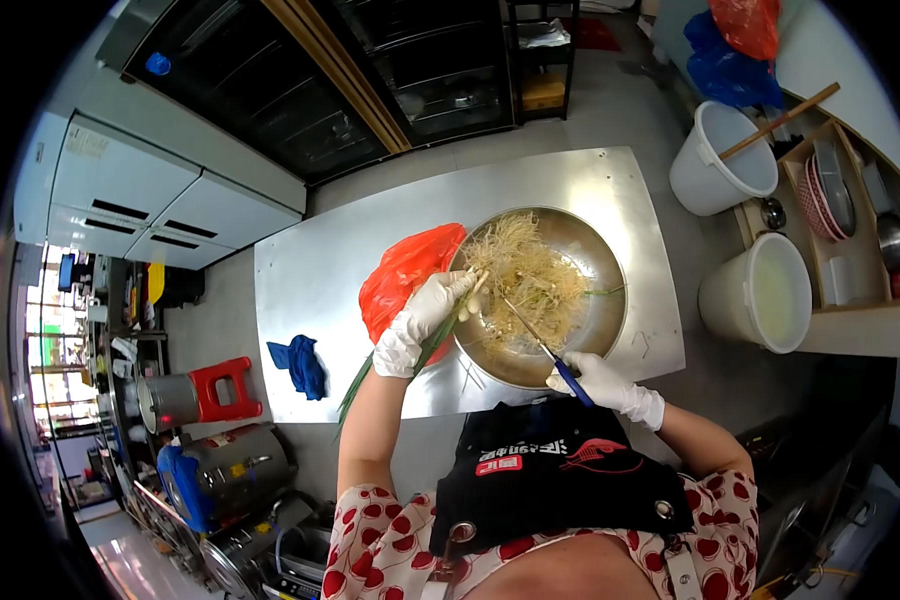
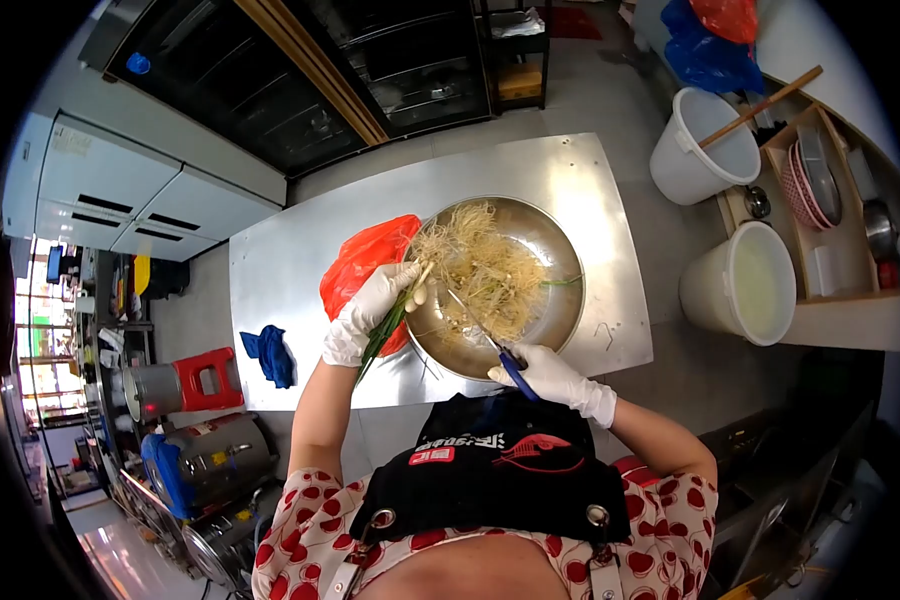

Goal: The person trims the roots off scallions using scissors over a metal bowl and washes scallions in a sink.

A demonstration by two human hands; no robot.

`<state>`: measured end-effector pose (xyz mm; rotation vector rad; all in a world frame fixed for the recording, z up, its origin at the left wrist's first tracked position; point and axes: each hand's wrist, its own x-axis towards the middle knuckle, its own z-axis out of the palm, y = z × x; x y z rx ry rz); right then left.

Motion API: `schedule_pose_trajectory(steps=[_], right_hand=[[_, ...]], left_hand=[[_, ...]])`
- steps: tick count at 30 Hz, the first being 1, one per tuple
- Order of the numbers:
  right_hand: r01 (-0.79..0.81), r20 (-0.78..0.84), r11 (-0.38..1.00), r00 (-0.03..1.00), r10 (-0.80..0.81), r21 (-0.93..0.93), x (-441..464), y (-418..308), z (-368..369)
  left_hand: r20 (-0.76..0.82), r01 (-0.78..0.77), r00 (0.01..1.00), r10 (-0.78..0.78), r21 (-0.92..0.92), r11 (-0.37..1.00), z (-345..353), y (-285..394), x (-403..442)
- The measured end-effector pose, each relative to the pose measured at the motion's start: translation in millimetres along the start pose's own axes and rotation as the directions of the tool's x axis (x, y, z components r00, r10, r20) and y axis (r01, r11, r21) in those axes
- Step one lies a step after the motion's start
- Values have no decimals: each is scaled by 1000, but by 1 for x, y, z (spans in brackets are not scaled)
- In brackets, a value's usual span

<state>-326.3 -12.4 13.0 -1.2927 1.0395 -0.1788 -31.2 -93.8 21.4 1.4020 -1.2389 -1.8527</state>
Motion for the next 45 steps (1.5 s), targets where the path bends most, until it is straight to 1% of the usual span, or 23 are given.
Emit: schedule_pose_trajectory(steps=[2,5,6,9,10,12,13,15,18,21,24,27,28,32,35,38,41,44,45], right_hand=[[9,-15,1000,1000,-9,26,2,3,1],[-9,-2,1000,1000,9,6,2,-7,-3],[4,-4,1000,1000,-4,9,4,-4,-3],[25,0,999,1000,-25,25,12,6,-4],[21,6,999,1000,-21,37,15,6,-5],[-3,6,998,1000,2,70,20,14,-2],[21,4,997,1000,-21,75,19,11,-2],[66,-3,994,998,-66,87,16,2,-3],[61,66,993,996,-68,98,10,-14,-7],[80,83,990,993,-90,117,10,-15,-6],[69,29,992,997,-73,107,12,-5,-3],[-22,-8,978,1000,25,209,15,18,9],[31,-52,965,998,-18,260,10,10,12],[5,-157,981,987,27,195,6,13,21],[-25,-181,982,982,59,186,3,13,21],[-38,-172,969,982,82,246,1,12,22],[-51,-173,985,982,80,166,1,6,20],[96,-158,936,986,-44,337,11,9,28],[97,-163,929,986,-40,357,11,9,30]], left_hand=[[22,-6,1000,6,-13,1000,5,3,1],[68,26,997,-26,5,1000,13,7,2],[60,38,998,-37,-18,999,16,4,3],[74,92,992,-98,80,993,22,6,6],[75,72,994,-77,67,995,24,3,6],[97,72,992,-86,144,987,29,2,6],[107,71,990,-92,182,981,32,1,7],[95,72,991,-89,175,982,35,0,7],[86,61,993,-77,172,983,39,-1,8],[92,40,994,-57,175,984,40,-5,9],[104,33,993,-51,164,986,42,-6,10],[122,8,992,-28,162,987,45,-10,10],[126,10,992,-29,155,988,46,-11,10],[124,-1,992,-13,114,993,47,-15,11],[133,22,991,-33,85,996,48,-11,11],[150,32,988,-42,65,997,47,-13,12],[161,18,987,-29,67,998,49,-11,12],[216,63,971,-98,167,984,53,-16,18],[214,61,972,-98,171,983,53,-16,18]])
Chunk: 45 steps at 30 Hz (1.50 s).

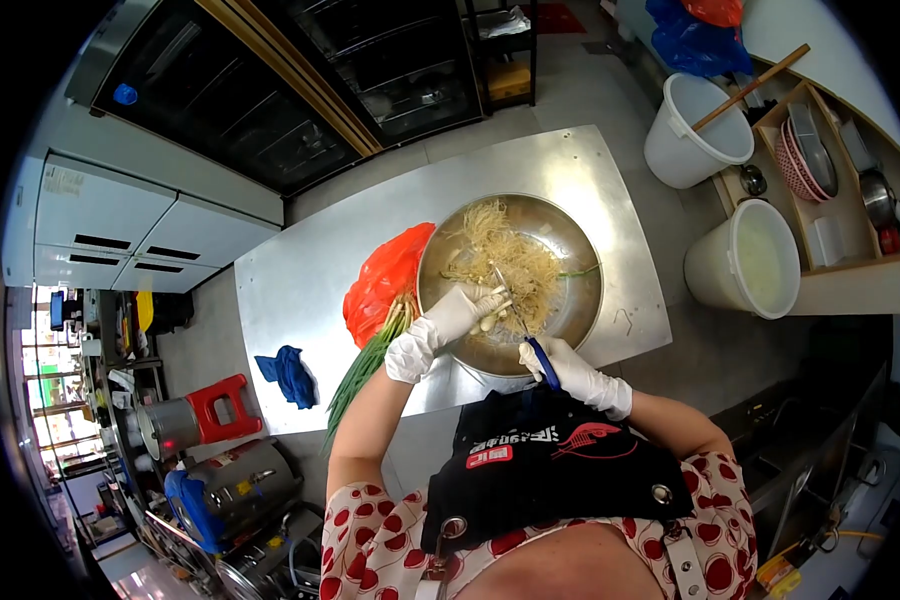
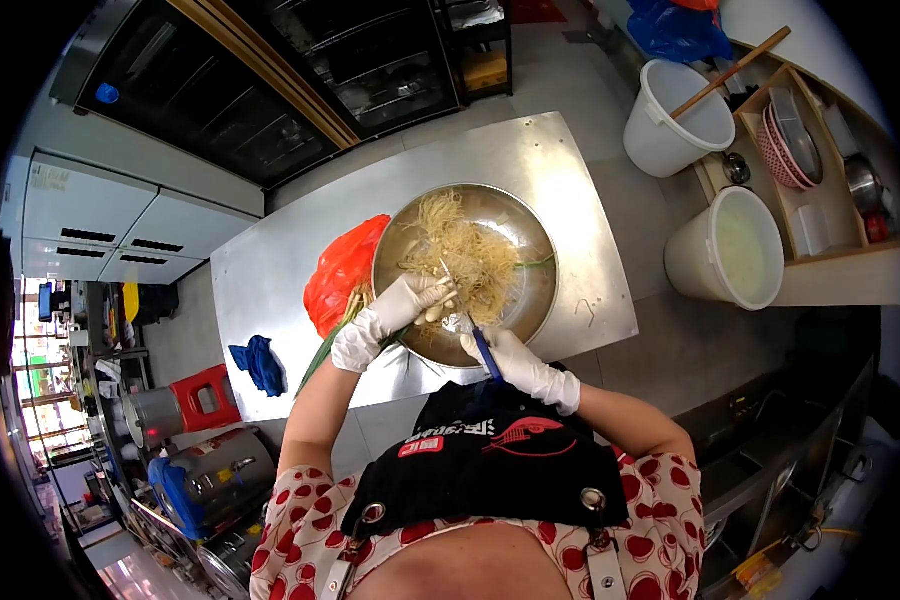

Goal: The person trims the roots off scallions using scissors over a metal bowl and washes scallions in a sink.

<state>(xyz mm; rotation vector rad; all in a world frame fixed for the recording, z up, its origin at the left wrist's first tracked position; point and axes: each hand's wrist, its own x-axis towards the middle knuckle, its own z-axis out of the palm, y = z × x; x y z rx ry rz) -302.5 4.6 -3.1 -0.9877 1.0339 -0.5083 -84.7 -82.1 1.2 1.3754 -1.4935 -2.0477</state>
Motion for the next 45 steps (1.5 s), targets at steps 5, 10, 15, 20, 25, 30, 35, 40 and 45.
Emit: schedule_pose_trajectory(steps=[5,10,15,20,25,30,35,40,45], right_hand=[[-148,-35,988,989,146,-43,-1,14,-2],[-104,-102,990,990,95,-90,-1,25,-4],[-209,4,962,977,212,177,-12,8,-7],[-402,242,564,909,339,721,-18,-22,-14],[-419,267,699,908,322,579,-11,-22,-27],[-423,384,790,886,258,444,-8,-34,-18],[-509,389,598,860,329,619,3,-31,-12],[-489,407,578,871,276,654,15,-16,-15],[-521,427,591,851,306,616,12,-20,-8]], left_hand=[[-7,30,1000,-30,25,999,0,0,3],[9,42,999,-42,10,999,-1,-2,6],[25,-6,1000,5,38,999,-5,2,1],[60,-170,983,176,-97,981,-16,-11,-12],[-19,-100,995,99,-60,993,-28,12,-53],[-154,22,988,-17,28,999,-53,5,-84],[-542,77,840,-34,58,995,-74,4,-127],[-698,410,716,-23,393,823,-86,-50,-101],[-810,543,585,33,421,726,-88,-92,-64]])
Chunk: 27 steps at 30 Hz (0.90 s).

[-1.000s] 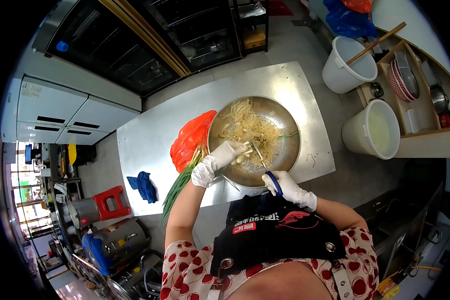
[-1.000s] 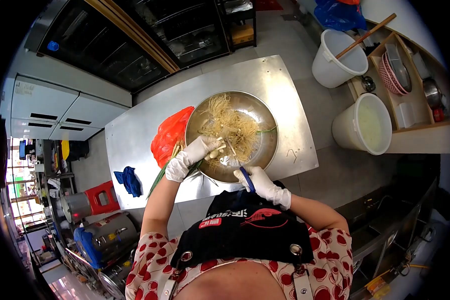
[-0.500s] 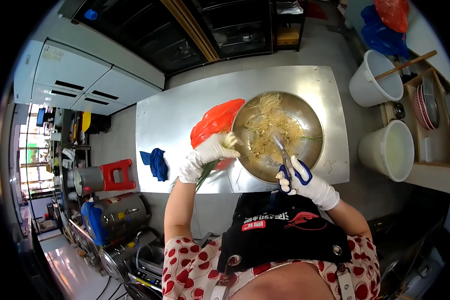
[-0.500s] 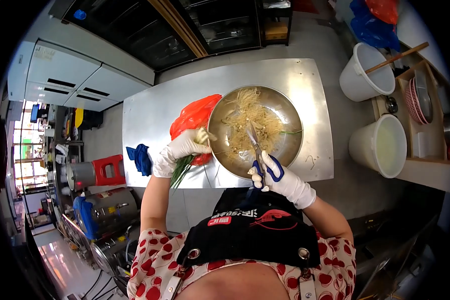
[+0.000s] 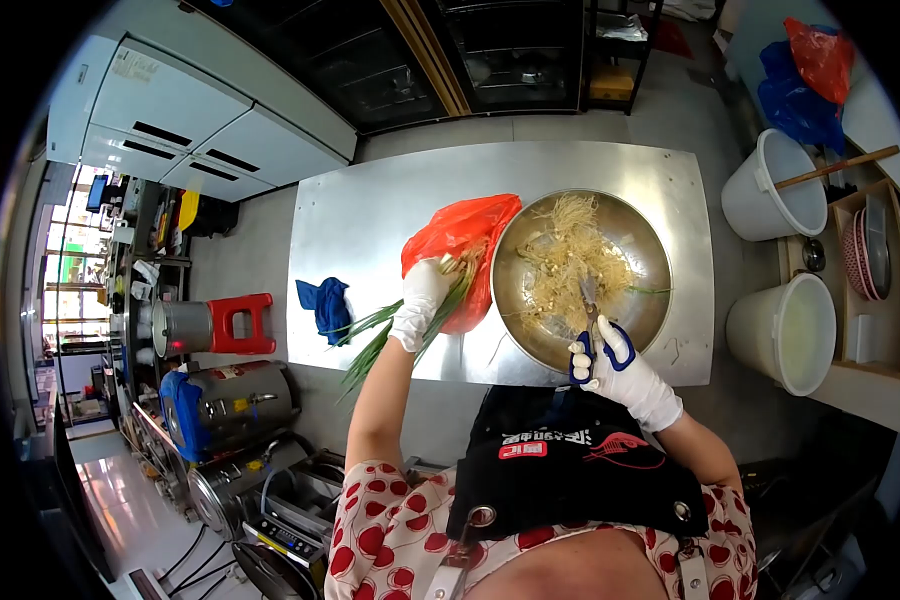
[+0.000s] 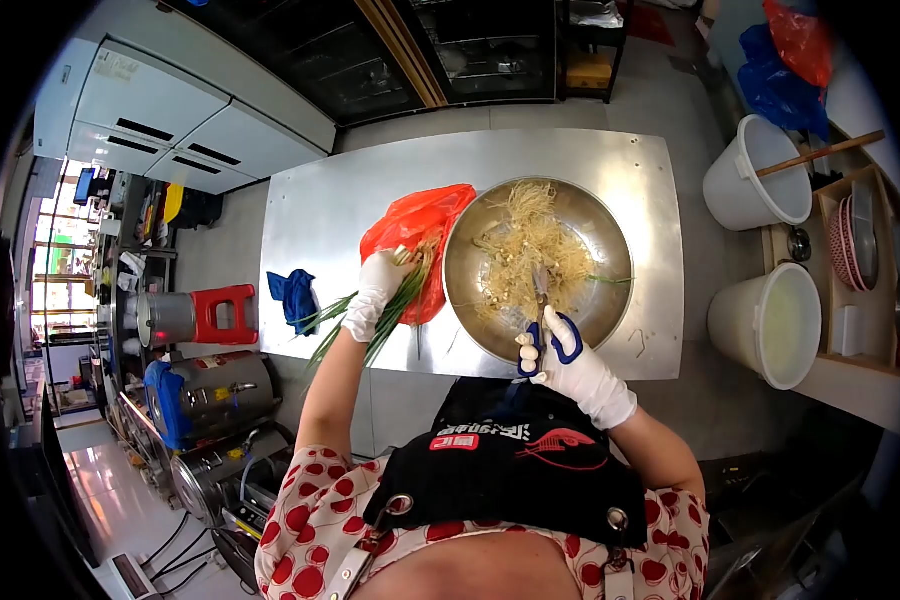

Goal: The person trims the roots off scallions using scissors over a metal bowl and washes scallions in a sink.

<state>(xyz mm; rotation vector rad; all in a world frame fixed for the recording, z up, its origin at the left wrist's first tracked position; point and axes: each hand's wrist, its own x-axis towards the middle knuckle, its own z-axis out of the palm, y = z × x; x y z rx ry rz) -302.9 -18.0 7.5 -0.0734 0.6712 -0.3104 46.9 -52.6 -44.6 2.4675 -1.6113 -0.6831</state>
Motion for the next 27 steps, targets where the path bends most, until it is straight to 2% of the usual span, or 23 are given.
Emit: schedule_pose_trajectory(steps=[5,7,8,9,10,11,13,14,16,18,19,22,25,26,27], right_hand=[[-3,-3,1000,1000,3,5,1,4,-1],[20,-35,999,999,-22,-50,-5,5,3],[32,-51,997,998,-36,-75,-9,5,8],[82,-39,975,995,-91,-205,-13,4,12],[129,-18,934,990,-143,-332,-16,4,16],[175,11,874,982,-191,-453,-18,4,19],[155,-8,786,980,-200,-598,-14,4,19],[156,8,761,981,-195,-630,-10,3,20],[164,21,713,978,-205,-682,-3,6,22],[175,28,543,963,-268,-821,3,10,15],[160,22,450,955,-297,-879,3,9,16],[197,88,356,950,-300,-914,2,8,8],[201,75,390,946,-315,-899,-5,7,8],[212,85,417,949,-304,-884,-7,6,7],[223,95,443,952,-293,-868,-9,3,7]], left_hand=[[-42,-43,998,45,47,998,13,-6,11],[-27,-134,991,131,-114,984,-3,-16,7],[-9,-124,992,126,-254,959,-10,-23,7],[11,-108,992,122,-388,915,-14,-28,7],[44,-89,987,155,-652,753,-28,-17,-5],[111,-61,979,172,-645,761,-39,-11,-8],[239,-11,949,205,-627,779,-60,-3,-13],[250,0,927,279,-745,667,-69,13,-20],[290,15,885,366,-801,599,-73,31,-25],[299,-10,835,463,-832,555,-77,51,-32],[322,78,820,473,-882,465,-73,63,-36],[310,-13,753,581,-875,484,-63,79,-37],[434,51,729,530,-806,590,-58,89,-37],[416,63,720,556,-837,544,-56,93,-39],[424,20,698,577,-817,576,-52,93,-35]])
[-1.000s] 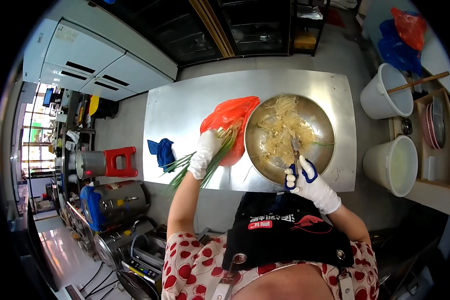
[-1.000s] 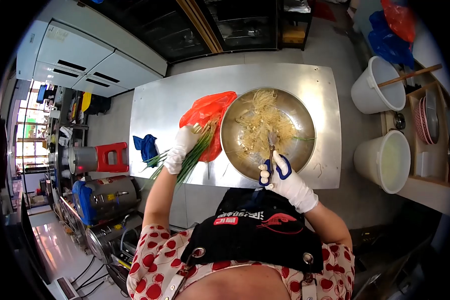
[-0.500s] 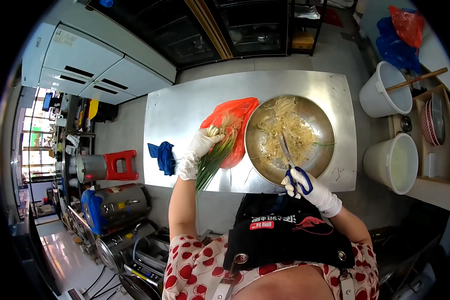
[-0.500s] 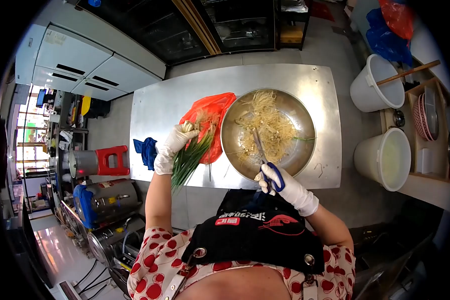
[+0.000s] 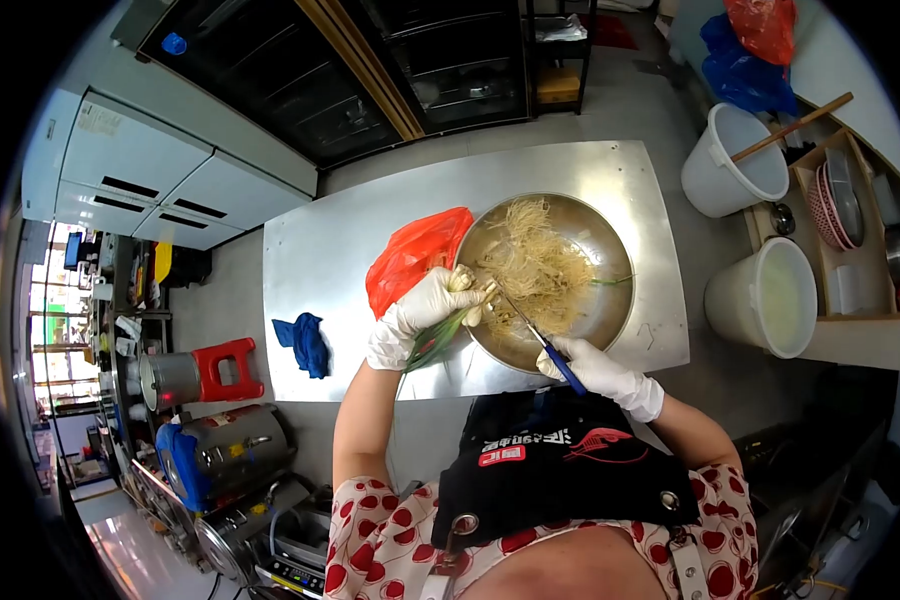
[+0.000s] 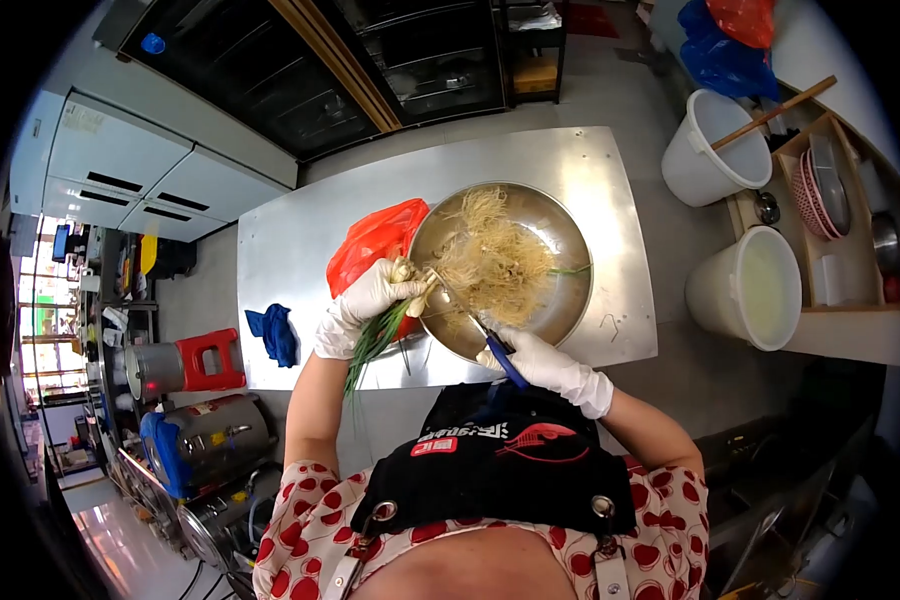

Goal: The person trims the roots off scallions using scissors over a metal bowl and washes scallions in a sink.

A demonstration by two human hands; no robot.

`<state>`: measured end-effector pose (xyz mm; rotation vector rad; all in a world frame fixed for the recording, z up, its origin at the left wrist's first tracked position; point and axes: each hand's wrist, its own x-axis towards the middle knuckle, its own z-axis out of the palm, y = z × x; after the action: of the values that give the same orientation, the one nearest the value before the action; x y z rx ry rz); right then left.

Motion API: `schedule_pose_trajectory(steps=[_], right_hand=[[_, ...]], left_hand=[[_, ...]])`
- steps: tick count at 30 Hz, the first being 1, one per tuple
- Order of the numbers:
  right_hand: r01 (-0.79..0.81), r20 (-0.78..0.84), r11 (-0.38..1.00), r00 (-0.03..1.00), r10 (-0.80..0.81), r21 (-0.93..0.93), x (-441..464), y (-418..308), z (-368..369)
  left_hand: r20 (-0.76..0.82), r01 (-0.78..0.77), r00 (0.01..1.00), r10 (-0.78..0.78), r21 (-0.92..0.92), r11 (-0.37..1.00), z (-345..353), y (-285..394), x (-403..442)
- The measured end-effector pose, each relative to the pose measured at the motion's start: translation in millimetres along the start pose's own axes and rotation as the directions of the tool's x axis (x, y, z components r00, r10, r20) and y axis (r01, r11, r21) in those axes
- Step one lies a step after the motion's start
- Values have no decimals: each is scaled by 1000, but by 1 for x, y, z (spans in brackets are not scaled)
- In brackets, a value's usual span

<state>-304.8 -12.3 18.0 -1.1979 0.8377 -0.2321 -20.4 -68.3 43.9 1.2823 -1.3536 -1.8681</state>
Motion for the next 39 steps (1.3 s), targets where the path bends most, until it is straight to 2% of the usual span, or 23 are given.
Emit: schedule_pose_trajectory(steps=[2,4,9,15,18,20,23,26,32,35,39], right_hand=[[-8,35,999,999,6,47,-2,1,-5],[-29,76,997,997,23,75,-3,5,-11],[10,6,997,1000,-10,75,-7,3,-14],[-11,-26,999,1000,12,38,-10,3,-17],[-1,-56,999,998,3,32,-11,2,-15],[13,-83,999,996,-10,46,-14,-1,-11],[14,-161,999,987,-20,-38,-16,10,-7],[-92,-157,996,984,89,-13,-16,20,-7],[-120,-225,992,968,110,-31,-19,23,-2],[-231,-141,934,951,276,273,-17,24,-1],[-129,-81,919,982,170,372,-20,25,-4]], left_hand=[[58,-9,998,3,114,993,-3,-7,6],[76,38,996,-45,99,994,-1,-8,10],[110,104,988,-108,45,994,8,-3,20],[103,71,992,-76,50,996,16,-2,26],[137,38,989,-64,185,982,18,2,28],[135,59,987,-83,174,983,21,6,29],[146,76,985,-95,136,988,23,2,32],[157,77,983,-97,125,989,24,-4,37],[179,120,973,-147,150,981,24,-6,44],[174,140,972,-161,128,982,28,-3,45],[94,150,982,-164,141,979,20,-17,45]])
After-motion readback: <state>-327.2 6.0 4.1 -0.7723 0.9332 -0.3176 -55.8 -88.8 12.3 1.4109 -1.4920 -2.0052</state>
